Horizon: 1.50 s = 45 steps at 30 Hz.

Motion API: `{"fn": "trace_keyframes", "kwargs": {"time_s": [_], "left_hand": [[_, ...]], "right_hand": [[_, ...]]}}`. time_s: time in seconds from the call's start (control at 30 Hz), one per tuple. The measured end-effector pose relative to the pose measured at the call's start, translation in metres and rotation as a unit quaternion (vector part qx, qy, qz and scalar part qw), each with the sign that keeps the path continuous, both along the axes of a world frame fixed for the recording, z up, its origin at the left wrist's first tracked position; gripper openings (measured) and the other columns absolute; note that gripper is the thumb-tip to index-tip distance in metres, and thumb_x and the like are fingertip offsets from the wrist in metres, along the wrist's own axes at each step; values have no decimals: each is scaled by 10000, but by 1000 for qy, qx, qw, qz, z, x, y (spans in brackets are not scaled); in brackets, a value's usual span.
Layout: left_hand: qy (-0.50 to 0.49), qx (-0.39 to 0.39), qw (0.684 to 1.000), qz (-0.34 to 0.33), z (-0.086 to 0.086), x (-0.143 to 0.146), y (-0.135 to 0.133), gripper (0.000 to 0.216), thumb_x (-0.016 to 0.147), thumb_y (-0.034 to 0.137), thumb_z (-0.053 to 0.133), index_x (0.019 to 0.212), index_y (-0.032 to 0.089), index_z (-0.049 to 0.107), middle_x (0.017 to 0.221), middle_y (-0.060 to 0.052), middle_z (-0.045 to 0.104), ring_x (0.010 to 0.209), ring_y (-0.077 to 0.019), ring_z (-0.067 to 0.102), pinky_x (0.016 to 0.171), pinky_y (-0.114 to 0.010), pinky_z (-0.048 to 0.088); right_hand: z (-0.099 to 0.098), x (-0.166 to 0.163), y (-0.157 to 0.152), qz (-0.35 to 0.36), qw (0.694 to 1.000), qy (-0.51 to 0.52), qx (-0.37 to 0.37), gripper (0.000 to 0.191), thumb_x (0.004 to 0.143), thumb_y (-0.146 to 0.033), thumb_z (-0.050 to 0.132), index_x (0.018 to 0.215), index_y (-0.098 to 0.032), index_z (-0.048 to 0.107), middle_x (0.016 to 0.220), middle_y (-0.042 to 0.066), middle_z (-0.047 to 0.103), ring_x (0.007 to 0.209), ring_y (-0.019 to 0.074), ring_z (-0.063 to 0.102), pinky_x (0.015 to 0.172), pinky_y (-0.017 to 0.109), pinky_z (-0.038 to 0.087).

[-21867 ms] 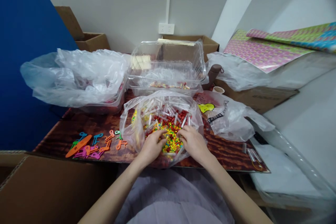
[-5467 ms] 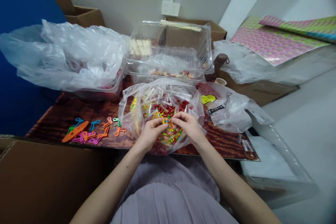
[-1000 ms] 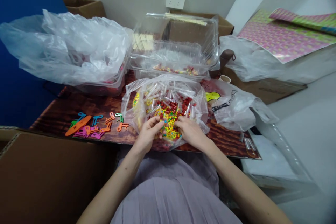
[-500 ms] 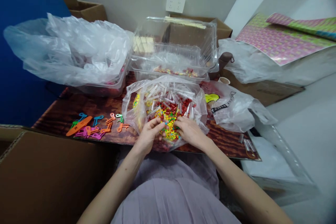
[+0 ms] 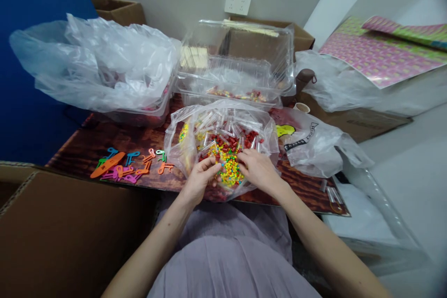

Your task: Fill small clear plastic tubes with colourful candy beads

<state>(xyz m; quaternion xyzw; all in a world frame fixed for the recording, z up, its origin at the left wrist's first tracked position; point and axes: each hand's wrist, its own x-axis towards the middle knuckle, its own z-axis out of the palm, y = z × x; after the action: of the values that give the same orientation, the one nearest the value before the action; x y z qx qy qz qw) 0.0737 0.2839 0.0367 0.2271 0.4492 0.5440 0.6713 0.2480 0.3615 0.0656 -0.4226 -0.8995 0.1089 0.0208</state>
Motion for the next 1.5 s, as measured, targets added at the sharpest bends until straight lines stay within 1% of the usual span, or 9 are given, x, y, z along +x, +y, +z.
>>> {"fn": "trace_keyframes", "kwargs": {"time_s": [0.07, 0.13, 0.3, 0.4, 0.5, 0.73, 1.1, 1.37, 1.5], "left_hand": [[4, 4, 1000, -5, 0, 1, 0, 413, 611, 429, 787, 817, 147, 567, 728, 30, 591, 496, -43, 507, 401, -143, 329], [0, 9, 1000, -14, 0, 2, 1, 409, 619, 428, 783, 817, 142, 568, 740, 21, 599, 497, -39, 500, 403, -141, 323], [-31, 10, 999, -22, 3, 5, 0, 394, 627, 395, 786, 806, 141, 544, 719, 26, 592, 491, -36, 493, 410, -139, 325], [-29, 15, 999, -23, 5, 6, -1, 372, 641, 398, 774, 788, 140, 550, 669, 42, 541, 481, -37, 476, 401, -144, 319], [-16, 14, 999, -33, 5, 6, -3, 365, 659, 426, 752, 745, 146, 535, 625, 42, 529, 450, -31, 430, 394, -144, 292], [24, 19, 998, -47, 3, 5, -5, 358, 642, 430, 753, 729, 145, 555, 640, 36, 561, 417, -17, 394, 390, -155, 247], [46, 17, 997, -59, -1, 10, -6, 348, 660, 422, 733, 709, 146, 527, 614, 28, 566, 393, -21, 391, 367, -155, 217], [66, 32, 994, -75, 10, 4, 8, 364, 659, 453, 728, 746, 128, 589, 634, 19, 583, 398, -22, 394, 364, -159, 232], [111, 41, 990, -79, 21, 1, 14, 454, 684, 477, 698, 949, 113, 636, 734, -17, 633, 434, -38, 446, 384, -165, 296]], "right_hand": [[4, 0, 5, -14, 999, 42, -7, 179, 866, -146, 453, 818, -158, 625, 896, 90, 615, 890, 200, 538, 785, 304, 374], [6, -2, 9, -39, 981, 171, -86, 134, 847, -184, 496, 821, -167, 626, 869, 62, 625, 842, 181, 551, 768, 299, 393], [7, -15, 6, -148, 800, 449, -371, 243, 701, -383, 682, 774, -164, 603, 680, -13, 591, 573, 99, 479, 562, 238, 364], [9, -22, 0, -165, 748, 470, -439, 295, 631, -403, 744, 709, -159, 598, 608, -32, 559, 511, 72, 427, 520, 225, 334], [11, -24, -2, -147, 754, 462, -442, 298, 610, -401, 764, 672, -160, 600, 566, -45, 531, 498, 69, 417, 514, 224, 334], [12, -14, 6, -73, 830, 392, -391, 231, 646, -350, 742, 650, -147, 632, 586, -22, 566, 533, 78, 454, 507, 214, 336], [1, -10, 9, -67, 813, 358, -455, 236, 641, -343, 750, 656, -146, 621, 533, -46, 522, 455, 57, 389, 433, 195, 281], [9, -19, 0, -49, 817, 426, -386, 231, 771, -359, 632, 912, -177, 611, 697, -28, 549, 596, 90, 449, 546, 211, 337], [23, -24, 10, -26, 832, 425, -355, 216, 742, -357, 657, 799, -159, 595, 683, -20, 549, 606, 97, 471, 566, 218, 356]]}}
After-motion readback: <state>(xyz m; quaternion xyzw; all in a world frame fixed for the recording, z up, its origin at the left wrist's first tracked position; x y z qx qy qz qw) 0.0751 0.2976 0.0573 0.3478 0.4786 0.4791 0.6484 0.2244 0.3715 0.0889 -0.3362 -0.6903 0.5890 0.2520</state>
